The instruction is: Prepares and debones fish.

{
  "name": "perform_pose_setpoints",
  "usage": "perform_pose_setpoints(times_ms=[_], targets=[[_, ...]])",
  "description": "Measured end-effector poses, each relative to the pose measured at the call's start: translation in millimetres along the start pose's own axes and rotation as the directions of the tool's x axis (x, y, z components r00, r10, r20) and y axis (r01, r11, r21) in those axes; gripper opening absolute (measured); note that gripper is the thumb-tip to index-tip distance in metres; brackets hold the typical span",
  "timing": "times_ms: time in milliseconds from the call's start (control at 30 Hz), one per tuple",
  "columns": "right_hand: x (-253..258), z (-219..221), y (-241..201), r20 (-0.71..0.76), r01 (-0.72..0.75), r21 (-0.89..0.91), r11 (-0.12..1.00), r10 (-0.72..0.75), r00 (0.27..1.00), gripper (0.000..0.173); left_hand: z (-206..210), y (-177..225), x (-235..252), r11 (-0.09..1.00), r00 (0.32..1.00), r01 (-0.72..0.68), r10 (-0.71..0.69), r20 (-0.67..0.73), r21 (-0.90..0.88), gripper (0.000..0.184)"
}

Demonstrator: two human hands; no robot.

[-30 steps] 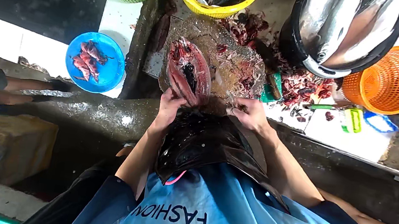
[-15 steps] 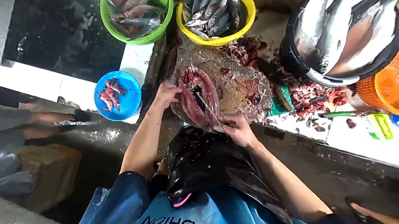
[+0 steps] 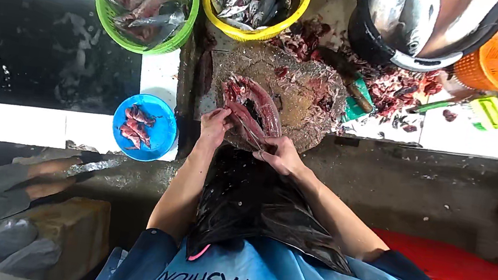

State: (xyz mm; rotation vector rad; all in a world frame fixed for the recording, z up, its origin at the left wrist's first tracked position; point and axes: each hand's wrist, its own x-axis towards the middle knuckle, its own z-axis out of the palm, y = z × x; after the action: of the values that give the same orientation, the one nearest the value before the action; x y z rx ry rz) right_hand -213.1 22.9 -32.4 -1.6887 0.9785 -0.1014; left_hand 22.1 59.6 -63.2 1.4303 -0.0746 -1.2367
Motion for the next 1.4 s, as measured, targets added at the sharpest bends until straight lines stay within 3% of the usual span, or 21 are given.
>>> perform_pose_setpoints(times_ms=[200, 333, 400, 433, 500, 567, 600, 633, 667, 700, 733, 800, 967, 1067, 1167, 1233, 1267, 1300, 1333, 1367, 1400], targets=[[23.5, 9.9, -4.1, -0.033, 0.112, -0.272, 0.956, -0.126, 0.991, 0.035, -2.4, 3.0, 3.9, 0.998, 0.996, -0.023, 0.028, 0.08, -0.064, 0.011], [25.0, -3.8, -19.0, 0.095, 0.108, -0.418, 0.902, -0.075, 0.993, 0.029, -5.6, 2.8, 11.9, 1.0, 0.985, -0.028, 0.027, 0.171, 0.006, 0.011], [13.5, -26.0, -24.0, 0.079, 0.114, -0.167, 0.979, -0.102, 0.992, 0.052, 4.6, -3.2, 9.9, 0.998, 0.994, -0.036, 0.041, 0.102, -0.051, 0.006], [4.2, -38.6, -24.2, 0.075, 0.122, 0.112, 0.986, -0.131, 0.989, 0.072, 11.2, -6.0, 7.5, 0.995, 0.998, -0.015, 0.02, 0.052, -0.095, 0.007], [-7.3, -46.4, -20.4, -0.045, 0.159, 0.636, 0.755, -0.17, 0.984, 0.089, 28.1, -8.6, 3.4, 0.972, 0.996, 0.086, -0.092, -0.019, -0.217, 0.013], [-13.0, -30.9, -19.3, -0.274, 0.288, 0.785, 0.548, -0.111, 0.955, 0.111, 43.0, -16.5, -2.4, 0.936, 0.981, 0.15, -0.181, -0.07, -0.32, 0.017], [-11.2, -20.9, -18.2, -0.397, 0.383, 0.755, 0.533, -0.094, 0.913, 0.119, 50.5, -17.6, -6.3, 0.926, 0.977, 0.15, -0.193, -0.092, -0.348, 0.018], [-5.5, -13.0, -16.1, -0.499, 0.461, 0.647, 0.608, -0.12, 0.858, 0.123, 57.9, -17.2, -7.4, 0.928, 0.978, 0.131, -0.179, -0.109, -0.349, 0.017], [-2.6, -6.1, -14.4, -0.556, 0.465, 0.452, 0.761, -0.167, 0.814, 0.126, 63.0, -17.5, -9.8, 0.939, 0.981, 0.106, -0.154, -0.123, -0.328, 0.015], [-2.9, -1.1, -16.3, -0.553, 0.38, 0.158, 0.911, -0.237, 0.799, 0.127, 65.7, -18.1, -12.0, 0.952, 0.985, 0.073, -0.115, -0.126, -0.297, 0.013], [-2.4, 4.9, -18.9, -0.518, 0.221, -0.173, 0.96, -0.28, 0.809, 0.126, 65.7, -18.0, -12.6, 0.962, 0.99, 0.044, -0.077, -0.115, -0.268, 0.013], [-3.4, 13.9, -26.2, -0.446, -0.056, -0.526, 0.849, -0.219, 0.868, 0.121, 64.0, -16.2, -13.0, 0.98, 0.994, 0.024, -0.045, -0.1, -0.198, 0.014], [4.8, 10.1, -27.2, -0.452, -0.175, -0.631, 0.756, -0.175, 0.874, 0.089, 58.1, -17.8, -9.7, 0.987, 0.999, -0.007, -0.001, -0.05, -0.159, 0.011], [9.7, 1.4, -21.4, -0.442, -0.162, -0.62, 0.768, -0.171, 0.881, 0.09, 54.6, -18.8, -8.7, 0.993, 0.998, -0.052, 0.048, -0.04, -0.107, 0.015], [9.5, -14.5, -12.0, -0.408, -0.091, -0.443, 0.892, -0.11, 0.906, 0.102, 50.8, -17.8, -12.1, 0.991, 0.998, -0.063, 0.063, 0.001, -0.118, 0.015], [6.1, -27.2, -1.6, -0.374, 0.0, 0.006, 1.0, 0.002, 0.927, 0.086, 49.7, -18.2, -12.2, 0.987, 0.999, -0.032, 0.03, -0.019, -0.155, 0.014], [4.5, -29.6, 4.3, -0.335, 0.094, 0.389, 0.917, 0.046, 0.941, 0.078, 49.1, -18.4, -10.5, 0.982, 0.999, -0.004, -0.003, -0.038, -0.188, 0.014], [3.4, -24.8, 7.7, -0.348, 0.21, 0.686, 0.697, 0.06, 0.936, 0.076, 49.0, -18.2, -8.4, 0.972, 0.997, 0.028, -0.044, -0.062, -0.234, 0.013], [1.3, -19.7, 8.3, -0.374, 0.316, 0.802, 0.506, 0.013, 0.927, 0.083, 49.9, -17.6, -5.7, 0.961, 0.993, 0.049, -0.076, -0.089, -0.273, 0.014], [1.0, -15.0, 6.3, -0.426, 0.399, 0.789, 0.468, -0.053, 0.903, 0.099, 50.8, -16.3, -4.2, 0.957, 0.99, 0.052, -0.086, -0.109, -0.284, 0.015], [3.2, -11.5, 3.9, -0.484, 0.449, 0.647, 0.617, -0.122, 0.866, 0.109, 50.3, -15.9, -3.3, 0.962, 0.99, 0.038, -0.074, -0.124, -0.272, 0.017]])
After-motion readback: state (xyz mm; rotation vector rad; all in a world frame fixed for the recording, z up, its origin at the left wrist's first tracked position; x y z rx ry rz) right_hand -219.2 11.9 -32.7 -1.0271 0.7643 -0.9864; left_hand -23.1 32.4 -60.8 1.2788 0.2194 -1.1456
